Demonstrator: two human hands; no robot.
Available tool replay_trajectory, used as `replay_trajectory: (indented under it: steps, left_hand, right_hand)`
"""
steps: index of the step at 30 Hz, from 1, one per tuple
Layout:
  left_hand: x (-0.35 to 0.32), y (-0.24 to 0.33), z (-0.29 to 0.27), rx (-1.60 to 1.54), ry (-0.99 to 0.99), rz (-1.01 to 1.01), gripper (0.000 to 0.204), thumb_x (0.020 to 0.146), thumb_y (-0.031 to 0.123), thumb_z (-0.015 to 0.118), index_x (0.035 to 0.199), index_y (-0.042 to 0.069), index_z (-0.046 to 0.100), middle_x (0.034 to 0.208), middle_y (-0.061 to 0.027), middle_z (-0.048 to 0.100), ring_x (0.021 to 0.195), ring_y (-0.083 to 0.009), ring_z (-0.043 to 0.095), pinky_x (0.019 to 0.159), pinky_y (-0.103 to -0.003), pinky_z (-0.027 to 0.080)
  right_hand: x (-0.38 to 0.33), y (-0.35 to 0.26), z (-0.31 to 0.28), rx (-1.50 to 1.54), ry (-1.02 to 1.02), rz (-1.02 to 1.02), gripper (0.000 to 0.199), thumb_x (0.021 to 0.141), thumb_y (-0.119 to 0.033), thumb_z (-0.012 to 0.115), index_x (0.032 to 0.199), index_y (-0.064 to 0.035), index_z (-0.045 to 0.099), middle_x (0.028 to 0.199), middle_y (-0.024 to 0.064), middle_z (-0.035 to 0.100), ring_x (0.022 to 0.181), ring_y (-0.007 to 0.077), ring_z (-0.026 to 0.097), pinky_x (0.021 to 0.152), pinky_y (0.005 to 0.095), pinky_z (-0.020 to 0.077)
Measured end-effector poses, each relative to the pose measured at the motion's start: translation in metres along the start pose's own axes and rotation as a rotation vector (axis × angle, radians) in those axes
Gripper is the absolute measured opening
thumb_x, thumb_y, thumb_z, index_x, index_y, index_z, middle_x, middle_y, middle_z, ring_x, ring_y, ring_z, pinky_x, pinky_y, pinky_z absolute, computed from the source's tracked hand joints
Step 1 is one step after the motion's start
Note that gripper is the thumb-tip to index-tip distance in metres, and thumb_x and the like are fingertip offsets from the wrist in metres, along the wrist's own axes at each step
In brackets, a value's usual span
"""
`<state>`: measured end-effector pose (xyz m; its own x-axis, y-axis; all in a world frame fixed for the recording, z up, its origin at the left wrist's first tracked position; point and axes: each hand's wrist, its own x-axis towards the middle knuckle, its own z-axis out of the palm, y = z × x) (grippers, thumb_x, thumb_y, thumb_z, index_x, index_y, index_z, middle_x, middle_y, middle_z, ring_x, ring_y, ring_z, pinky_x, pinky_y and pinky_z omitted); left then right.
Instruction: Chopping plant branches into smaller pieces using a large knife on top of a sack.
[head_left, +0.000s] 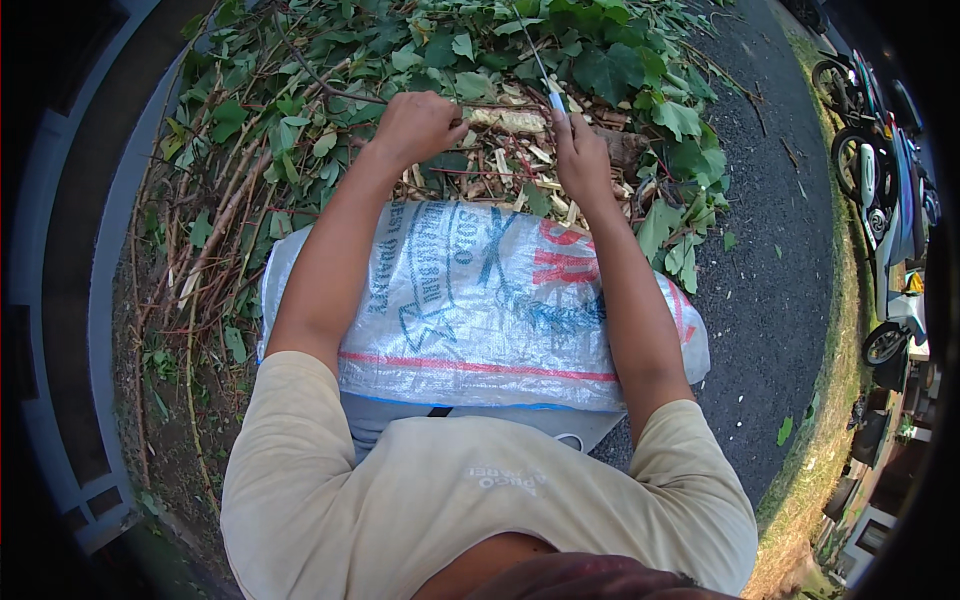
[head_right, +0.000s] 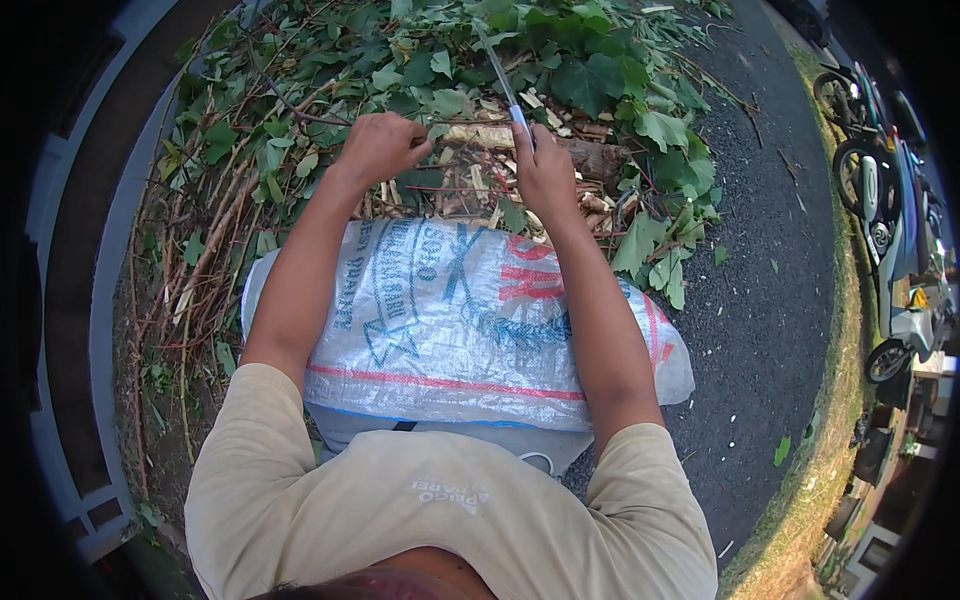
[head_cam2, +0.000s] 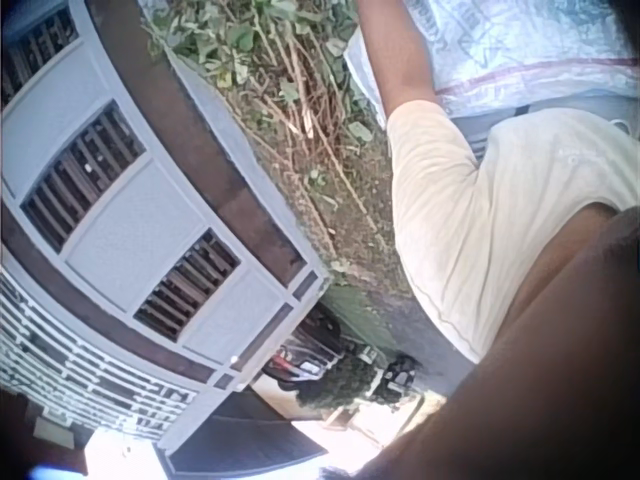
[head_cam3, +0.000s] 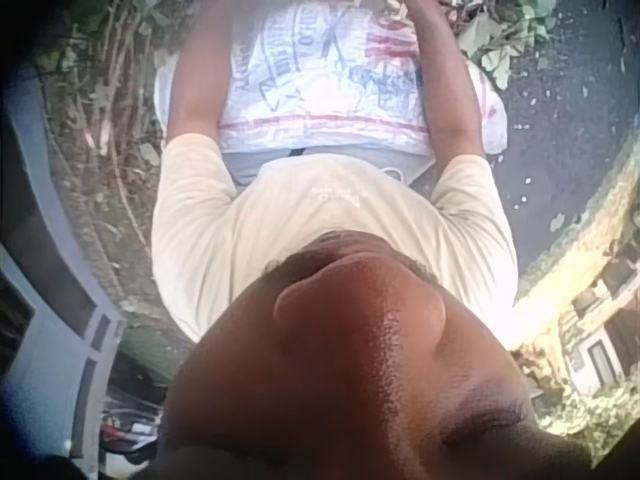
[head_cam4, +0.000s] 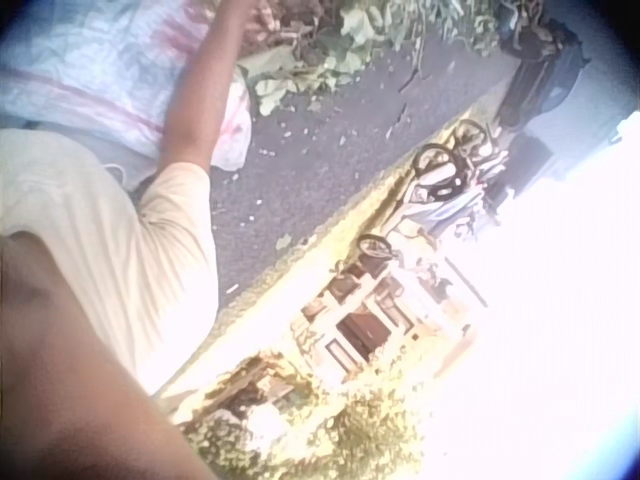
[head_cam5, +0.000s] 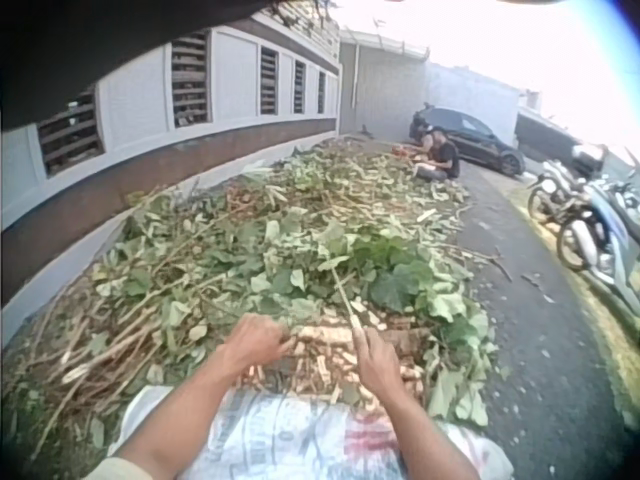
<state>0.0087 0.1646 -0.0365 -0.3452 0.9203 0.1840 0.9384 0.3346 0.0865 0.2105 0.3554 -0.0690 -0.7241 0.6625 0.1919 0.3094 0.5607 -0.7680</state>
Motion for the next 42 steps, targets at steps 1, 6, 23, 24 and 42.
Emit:
replay_trajectory:
  steps: [1, 6, 23, 24, 42]
  left_hand:
    - [-0.002, 0.002, 0.001, 0.003, -0.005, -0.005, 0.031, 0.094, 0.040, 0.066, 0.091, 0.012, 0.078, 0.078, -0.0129, 0.073, 0.080, -0.0358, 0.072, 0.074, -0.049, 0.056]
    - [-0.003, -0.002, 0.020, 0.077, -0.071, 0.035, 0.031, 0.094, 0.040, 0.066, 0.089, 0.012, 0.078, 0.078, -0.0159, 0.073, 0.079, -0.0363, 0.072, 0.074, -0.050, 0.056]
    - [0.002, 0.008, 0.029, 0.006, -0.024, 0.137, 0.029, 0.092, 0.040, 0.068, 0.091, 0.013, 0.079, 0.073, -0.0147, 0.071, 0.077, -0.0354, 0.072, 0.072, -0.050, 0.056]
    - [0.003, 0.010, 0.031, 0.021, -0.020, 0.139, 0.029, 0.092, 0.040, 0.068, 0.092, 0.014, 0.080, 0.074, -0.0146, 0.071, 0.077, -0.0353, 0.072, 0.072, -0.049, 0.056]
    - [0.004, -0.004, 0.043, -0.110, -0.124, 0.034, 0.027, 0.092, 0.037, 0.070, 0.101, 0.012, 0.080, 0.086, -0.0160, 0.074, 0.085, -0.0380, 0.071, 0.078, -0.050, 0.055]
  right_hand:
    - [-0.003, -0.013, -0.003, 0.029, 0.008, -0.035, 0.049, 0.108, -0.046, 0.048, 0.099, -0.0004, 0.060, 0.082, 0.0296, 0.066, 0.083, 0.0528, 0.063, 0.073, 0.0583, 0.0451]
    - [0.001, 0.029, 0.035, 0.051, -0.092, 0.012, 0.053, 0.109, -0.051, 0.041, 0.102, -0.0013, 0.058, 0.084, 0.0298, 0.066, 0.084, 0.0531, 0.063, 0.075, 0.0560, 0.0474]
    - [-0.004, 0.031, 0.053, 0.636, -0.030, -0.062, 0.048, 0.111, -0.046, 0.042, 0.099, -0.0023, 0.059, 0.070, 0.0043, 0.055, 0.060, 0.0163, 0.054, 0.057, 0.0344, 0.0417]
    - [-0.009, 0.039, 0.064, 0.411, -0.044, -0.010, 0.052, 0.111, -0.048, 0.040, 0.102, -0.0007, 0.060, 0.075, 0.0102, 0.060, 0.068, 0.0260, 0.060, 0.064, 0.0400, 0.0453]
    - [0.004, -0.016, 0.002, 1.112, 0.001, 0.287, 0.051, 0.108, -0.060, 0.042, 0.099, -0.0105, 0.048, 0.064, -0.0013, 0.041, 0.047, 0.0082, 0.034, 0.044, 0.0243, 0.0283]
